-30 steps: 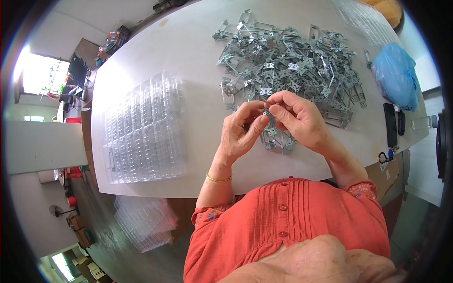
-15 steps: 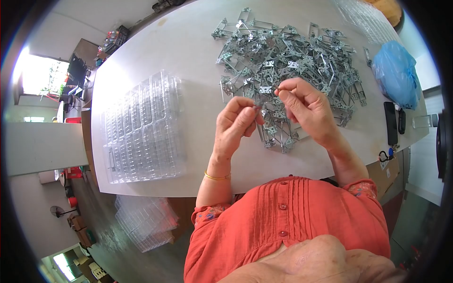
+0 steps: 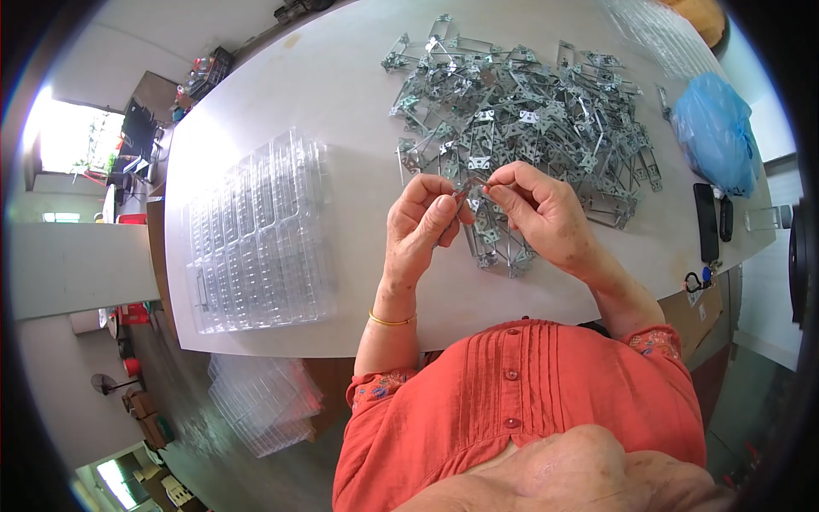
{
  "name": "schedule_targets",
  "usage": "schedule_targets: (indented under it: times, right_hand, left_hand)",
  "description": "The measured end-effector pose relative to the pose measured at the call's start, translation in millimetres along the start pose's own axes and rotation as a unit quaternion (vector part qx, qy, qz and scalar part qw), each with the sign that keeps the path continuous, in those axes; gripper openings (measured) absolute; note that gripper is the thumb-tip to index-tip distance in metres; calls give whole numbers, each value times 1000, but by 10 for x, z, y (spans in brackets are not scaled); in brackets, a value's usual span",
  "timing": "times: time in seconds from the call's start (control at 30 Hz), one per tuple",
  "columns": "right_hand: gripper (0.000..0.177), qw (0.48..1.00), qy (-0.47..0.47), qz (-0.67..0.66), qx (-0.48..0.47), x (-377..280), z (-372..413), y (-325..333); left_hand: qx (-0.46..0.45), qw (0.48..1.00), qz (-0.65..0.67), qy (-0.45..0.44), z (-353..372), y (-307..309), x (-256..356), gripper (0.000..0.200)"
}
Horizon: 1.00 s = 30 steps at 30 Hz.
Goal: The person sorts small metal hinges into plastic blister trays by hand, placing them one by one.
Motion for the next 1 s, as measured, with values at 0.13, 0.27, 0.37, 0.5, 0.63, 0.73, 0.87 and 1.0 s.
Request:
schedule_targets:
  times: [0.13, 0.27, 0.37, 0.5, 0.63, 0.73, 0.87, 1.0]
  right_hand:
    - [16, 999, 3, -22, -25, 4, -5, -11]
    - [20, 983, -68, -138, -98, 35, -50, -16]
    - [23, 964, -99, -198, -147, 47, -64, -7]
    - [22, 956, -129, -192, -180, 44, -80, 22]
    - [21, 978, -97, -129, -135, 141, -139, 30]
    - [18, 997, -29, -48, -46, 88, -143, 88]
    - [13, 998, -15, -62, -12, 9, -95, 143]
    - [10, 998, -3, -36, -55, 58, 25, 40]
  left_hand:
    - [-31, 996, -86, -21, 2, -45, 75, 29]
    - [-58, 994, -89, 12, 33, -77, 69, 29]
    - [-74, 992, -96, 31, 30, -92, 71, 30]
    - [-113, 987, -112, 37, 37, -129, 53, 31]
    - [-142, 983, -109, 42, 53, -168, 26, 31]
    - [-162, 982, -86, 34, 64, -173, -4, 30]
    - [-70, 996, -11, 56, 17, -97, -23, 26]
    - [-1, 999, -9, 52, -5, -13, -20, 27]
Point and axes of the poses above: each hand's wrist, its own z-axis away from the middle knuckle, its own y-axis out of the back of the hand, x = y × z, the point moved 5 cm from there along -z, towards the middle knuckle, and after that the axes turned 10 degrees about -y, right-handed, at the moved point
